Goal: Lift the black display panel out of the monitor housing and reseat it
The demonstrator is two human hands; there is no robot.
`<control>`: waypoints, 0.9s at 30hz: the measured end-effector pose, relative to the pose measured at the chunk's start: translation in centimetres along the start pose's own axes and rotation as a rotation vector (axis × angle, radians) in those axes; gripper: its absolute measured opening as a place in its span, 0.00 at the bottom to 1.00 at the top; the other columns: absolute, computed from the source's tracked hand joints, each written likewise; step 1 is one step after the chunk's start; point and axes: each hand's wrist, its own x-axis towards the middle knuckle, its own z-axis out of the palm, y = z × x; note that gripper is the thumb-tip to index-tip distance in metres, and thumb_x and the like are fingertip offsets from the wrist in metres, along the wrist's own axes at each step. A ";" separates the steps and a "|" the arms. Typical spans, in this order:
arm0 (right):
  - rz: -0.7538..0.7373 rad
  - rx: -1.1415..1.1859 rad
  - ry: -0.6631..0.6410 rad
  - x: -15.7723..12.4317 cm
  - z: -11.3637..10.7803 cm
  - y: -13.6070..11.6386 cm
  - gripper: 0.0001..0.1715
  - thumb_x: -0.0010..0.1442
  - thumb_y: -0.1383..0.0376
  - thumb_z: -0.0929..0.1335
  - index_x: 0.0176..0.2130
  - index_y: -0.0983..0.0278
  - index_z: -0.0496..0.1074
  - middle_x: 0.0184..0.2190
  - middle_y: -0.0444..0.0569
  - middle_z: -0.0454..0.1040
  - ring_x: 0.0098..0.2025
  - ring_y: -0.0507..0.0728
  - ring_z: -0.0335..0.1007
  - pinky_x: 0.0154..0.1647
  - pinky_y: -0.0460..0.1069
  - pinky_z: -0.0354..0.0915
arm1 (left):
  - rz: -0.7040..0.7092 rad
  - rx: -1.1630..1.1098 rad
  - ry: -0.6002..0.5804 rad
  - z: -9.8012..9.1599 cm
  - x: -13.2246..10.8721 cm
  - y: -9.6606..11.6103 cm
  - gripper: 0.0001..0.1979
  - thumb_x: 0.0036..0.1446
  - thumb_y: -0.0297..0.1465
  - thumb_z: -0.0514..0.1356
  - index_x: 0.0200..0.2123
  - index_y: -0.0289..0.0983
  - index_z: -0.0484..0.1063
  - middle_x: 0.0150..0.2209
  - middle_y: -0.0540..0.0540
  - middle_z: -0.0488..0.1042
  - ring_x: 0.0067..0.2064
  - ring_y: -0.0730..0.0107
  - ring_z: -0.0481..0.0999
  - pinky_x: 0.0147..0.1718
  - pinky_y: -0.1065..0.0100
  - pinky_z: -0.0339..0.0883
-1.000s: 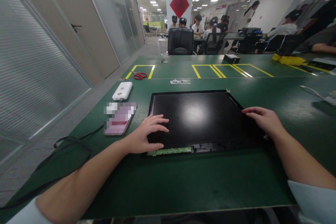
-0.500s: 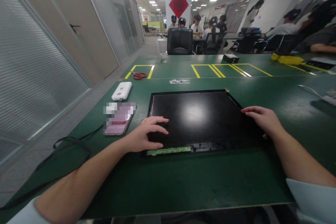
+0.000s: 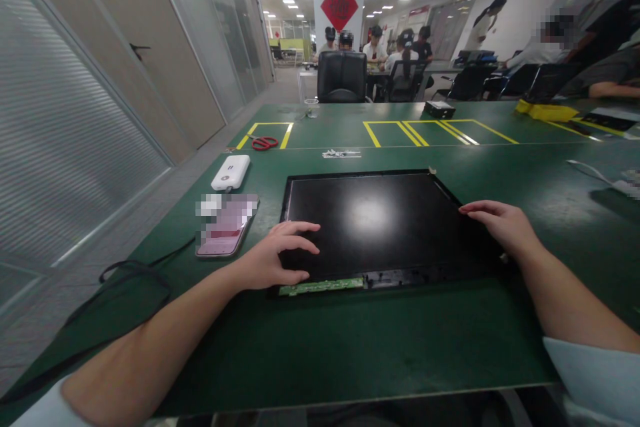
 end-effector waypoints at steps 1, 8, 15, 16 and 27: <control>0.001 0.007 -0.002 0.0 0.0 0.0 0.16 0.46 0.56 0.71 0.34 0.58 0.83 0.39 0.51 0.85 0.50 0.64 0.77 0.62 0.59 0.62 | -0.004 0.000 0.000 0.0 0.0 0.1 0.20 0.54 0.30 0.71 0.51 0.46 0.81 0.68 0.42 0.69 0.69 0.48 0.67 0.69 0.43 0.54; 0.008 0.000 0.002 -0.1 0.1 -0.1 0.14 0.47 0.57 0.71 0.34 0.59 0.83 0.39 0.50 0.85 0.48 0.63 0.77 0.61 0.58 0.63 | -0.044 0.001 -0.032 -0.5 0.3 1.1 0.21 0.53 0.28 0.71 0.51 0.44 0.79 0.67 0.40 0.71 0.68 0.46 0.68 0.70 0.40 0.49; -0.008 0.044 -0.003 0.3 0.1 0.6 0.16 0.46 0.55 0.72 0.34 0.58 0.83 0.39 0.51 0.85 0.50 0.64 0.77 0.61 0.59 0.63 | -0.039 0.000 -0.033 -0.4 0.3 1.0 0.21 0.52 0.28 0.71 0.51 0.44 0.79 0.66 0.40 0.72 0.68 0.46 0.69 0.70 0.39 0.49; -0.009 0.037 -0.003 0.3 0.1 0.6 0.15 0.45 0.55 0.72 0.34 0.58 0.82 0.39 0.51 0.85 0.49 0.64 0.77 0.61 0.58 0.63 | -0.036 0.003 -0.035 -0.4 0.3 0.9 0.21 0.53 0.28 0.71 0.51 0.44 0.79 0.66 0.40 0.72 0.67 0.46 0.70 0.70 0.38 0.49; 0.013 -0.058 -0.003 -0.4 0.2 -1.1 0.16 0.45 0.55 0.70 0.33 0.57 0.82 0.36 0.49 0.84 0.45 0.64 0.76 0.56 0.58 0.64 | -0.055 0.032 0.197 0.2 0.4 0.9 0.13 0.67 0.35 0.60 0.53 0.40 0.76 0.61 0.37 0.76 0.63 0.52 0.75 0.64 0.46 0.66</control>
